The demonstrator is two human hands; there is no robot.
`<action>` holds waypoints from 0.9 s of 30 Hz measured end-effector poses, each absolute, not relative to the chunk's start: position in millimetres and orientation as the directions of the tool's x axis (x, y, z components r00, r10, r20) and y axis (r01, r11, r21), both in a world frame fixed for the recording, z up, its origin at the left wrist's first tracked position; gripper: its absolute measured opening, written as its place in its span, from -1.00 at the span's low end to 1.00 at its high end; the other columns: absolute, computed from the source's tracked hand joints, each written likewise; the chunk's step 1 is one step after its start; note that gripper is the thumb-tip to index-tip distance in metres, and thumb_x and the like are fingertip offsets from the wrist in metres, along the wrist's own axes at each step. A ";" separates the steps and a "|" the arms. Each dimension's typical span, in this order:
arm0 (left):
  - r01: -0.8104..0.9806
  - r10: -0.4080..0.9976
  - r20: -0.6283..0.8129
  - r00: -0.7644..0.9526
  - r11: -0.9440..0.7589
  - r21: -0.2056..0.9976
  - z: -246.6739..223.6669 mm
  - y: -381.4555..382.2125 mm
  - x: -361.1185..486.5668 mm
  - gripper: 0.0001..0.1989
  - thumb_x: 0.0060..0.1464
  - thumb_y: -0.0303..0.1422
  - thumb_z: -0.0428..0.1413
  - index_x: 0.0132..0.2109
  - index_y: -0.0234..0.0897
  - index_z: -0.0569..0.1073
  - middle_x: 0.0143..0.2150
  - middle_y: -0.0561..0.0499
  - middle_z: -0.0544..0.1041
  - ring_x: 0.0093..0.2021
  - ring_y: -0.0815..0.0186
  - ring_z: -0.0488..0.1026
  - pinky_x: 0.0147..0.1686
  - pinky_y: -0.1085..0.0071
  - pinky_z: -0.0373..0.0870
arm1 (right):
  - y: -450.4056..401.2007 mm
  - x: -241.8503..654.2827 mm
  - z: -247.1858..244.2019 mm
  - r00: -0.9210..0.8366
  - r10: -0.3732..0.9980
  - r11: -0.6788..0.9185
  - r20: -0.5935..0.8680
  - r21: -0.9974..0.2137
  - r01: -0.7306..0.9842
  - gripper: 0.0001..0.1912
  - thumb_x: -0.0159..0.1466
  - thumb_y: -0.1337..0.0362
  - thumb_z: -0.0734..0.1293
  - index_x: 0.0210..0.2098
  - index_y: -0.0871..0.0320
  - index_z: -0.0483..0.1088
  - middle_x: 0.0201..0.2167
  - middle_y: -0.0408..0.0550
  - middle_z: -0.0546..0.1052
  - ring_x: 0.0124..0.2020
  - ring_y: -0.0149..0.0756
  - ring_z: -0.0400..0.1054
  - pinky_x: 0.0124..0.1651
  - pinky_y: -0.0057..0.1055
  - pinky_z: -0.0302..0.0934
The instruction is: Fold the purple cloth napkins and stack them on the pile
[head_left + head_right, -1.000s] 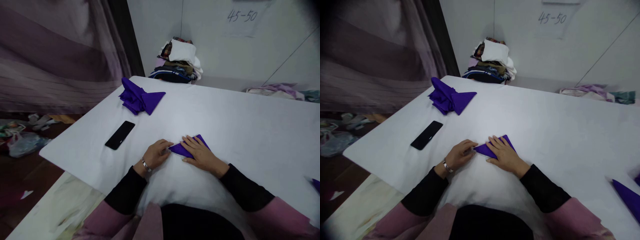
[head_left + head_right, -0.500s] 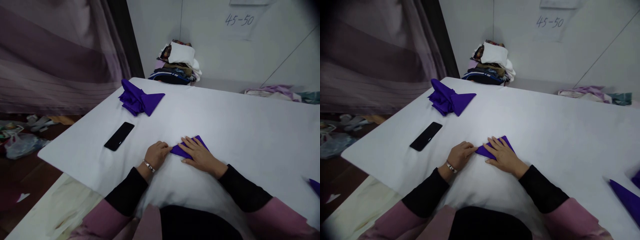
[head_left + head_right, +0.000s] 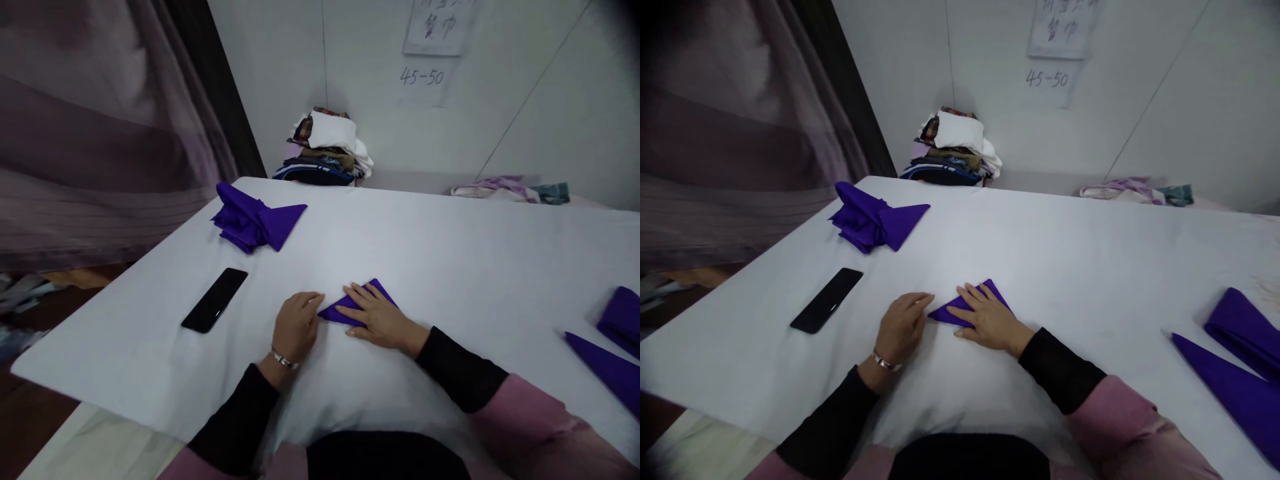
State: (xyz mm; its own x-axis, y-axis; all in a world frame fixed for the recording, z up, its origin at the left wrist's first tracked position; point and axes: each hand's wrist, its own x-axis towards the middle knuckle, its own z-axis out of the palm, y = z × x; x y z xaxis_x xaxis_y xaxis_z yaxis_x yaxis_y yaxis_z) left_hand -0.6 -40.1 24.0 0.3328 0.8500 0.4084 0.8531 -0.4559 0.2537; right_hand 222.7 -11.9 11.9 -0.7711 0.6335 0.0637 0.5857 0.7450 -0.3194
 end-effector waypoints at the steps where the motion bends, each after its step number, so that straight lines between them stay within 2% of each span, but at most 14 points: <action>1: 0.810 0.823 0.403 0.400 -0.524 0.264 24.8 -41.3 7.3 -0.65 0.13 -0.47 -0.08 0.05 -0.28 0.35 0.01 -0.11 0.45 0.03 0.19 0.33 0.03 0.16 0.27 | -12.0 222.6 11.9 -0.772 0.631 0.750 0.074 -0.315 0.582 -0.41 0.28 -0.07 0.11 0.24 -0.01 0.07 0.33 0.03 -0.10 0.31 -0.02 -0.28 0.25 0.05 -0.30; 3: 0.724 0.769 0.339 0.542 -0.632 0.276 23.5 -44.2 24.7 -0.56 0.17 -0.30 -0.07 0.18 -0.32 0.20 0.18 -0.15 0.30 0.21 0.16 0.15 0.16 0.10 0.11 | -12.1 222.3 11.7 -0.774 0.625 0.760 0.099 -0.305 0.574 -0.41 0.29 -0.04 0.13 0.24 0.02 0.07 0.31 0.05 -0.05 0.31 -0.02 -0.27 0.25 0.04 -0.29; 5: 0.694 0.753 0.245 0.611 -0.659 0.291 18.7 -46.4 39.0 -0.38 0.15 -0.10 -0.07 0.25 -0.34 0.06 0.29 -0.20 0.12 0.31 0.11 -0.05 0.21 0.04 0.00 | -12.3 222.0 11.3 -0.775 0.621 0.767 0.117 -0.295 0.570 -0.39 0.28 -0.02 0.15 0.25 0.08 0.05 0.30 0.09 0.01 0.31 -0.03 -0.27 0.25 0.03 -0.27; 8: 0.729 0.792 0.152 0.591 -0.606 0.318 8.4 -47.3 47.9 -0.20 0.09 0.06 -0.11 0.29 -0.39 -0.08 0.34 -0.27 -0.06 0.33 0.06 -0.21 0.22 0.00 -0.04 | -12.5 221.8 10.8 -0.777 0.617 0.773 0.122 -0.278 0.570 -0.33 0.28 -0.06 0.13 0.26 0.15 0.01 0.28 0.13 0.04 0.32 -0.03 -0.28 0.26 0.03 -0.28; 12: 0.781 0.848 0.141 0.511 -0.527 0.334 -1.5 -46.5 45.9 -0.12 0.08 0.09 -0.13 0.31 -0.45 -0.22 0.34 -0.33 -0.15 0.33 0.03 -0.27 0.22 -0.01 -0.04 | -11.7 221.7 10.5 -0.767 0.634 0.754 0.103 -0.302 0.583 -0.18 0.24 -0.14 0.11 0.30 0.24 -0.16 0.30 0.17 -0.04 0.32 -0.08 -0.30 0.27 -0.02 -0.30; 15: 0.790 0.851 0.138 0.506 -0.522 0.321 -4.2 -46.2 45.2 -0.09 0.06 0.11 -0.14 0.31 -0.48 -0.21 0.34 -0.35 -0.13 0.33 0.02 -0.25 0.22 -0.01 -0.04 | -10.1 221.0 12.2 -0.762 0.643 0.736 0.075 -0.337 0.588 -0.10 0.22 -0.17 0.11 0.31 0.29 -0.25 0.31 0.18 -0.10 0.33 -0.11 -0.34 0.29 -0.06 -0.32; 18: 0.803 0.857 0.125 0.500 -0.513 0.303 -5.1 -46.2 45.8 -0.06 0.03 0.15 -0.14 0.30 -0.52 -0.15 0.33 -0.38 -0.10 0.33 0.01 -0.22 0.22 -0.01 -0.03 | -10.1 222.6 15.5 -0.759 0.649 0.723 0.048 -0.348 0.596 -0.07 0.20 -0.20 0.11 0.31 0.31 -0.25 0.32 0.20 -0.14 0.33 -0.12 -0.37 0.30 -0.10 -0.35; 23: 0.816 0.859 0.127 0.496 -0.511 0.269 -5.2 -46.9 46.3 -0.11 0.03 0.14 -0.14 0.27 -0.51 0.00 0.32 -0.37 -0.04 0.32 -0.02 -0.16 0.20 -0.02 0.00 | -21.0 241.9 13.9 -0.663 0.746 0.652 0.070 -0.280 0.704 -0.06 0.18 -0.23 0.10 0.30 0.34 -0.16 0.30 0.27 -0.11 0.32 -0.03 -0.34 0.28 -0.01 -0.39; 27: 0.827 0.864 0.120 0.490 -0.504 0.248 -3.8 -47.6 47.0 -0.11 0.04 0.15 -0.16 0.26 -0.54 0.03 0.31 -0.38 -0.03 0.32 -0.02 -0.14 0.20 0.00 -0.01 | -31.7 260.5 5.4 -0.635 0.768 0.632 0.084 -0.260 0.730 -0.14 0.22 -0.21 0.06 0.30 0.26 -0.16 0.30 0.21 -0.08 0.32 -0.06 -0.29 0.27 0.02 -0.33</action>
State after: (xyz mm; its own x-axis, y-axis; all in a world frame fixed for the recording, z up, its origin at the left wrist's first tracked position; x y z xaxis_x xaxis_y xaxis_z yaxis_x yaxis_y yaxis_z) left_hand 47.0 -47.6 -3.8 0.4895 0.8637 0.1201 0.8275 -0.5036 0.2484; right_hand 260.5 -31.7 5.4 -0.6345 0.7683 0.0841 0.7303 0.6316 -0.2604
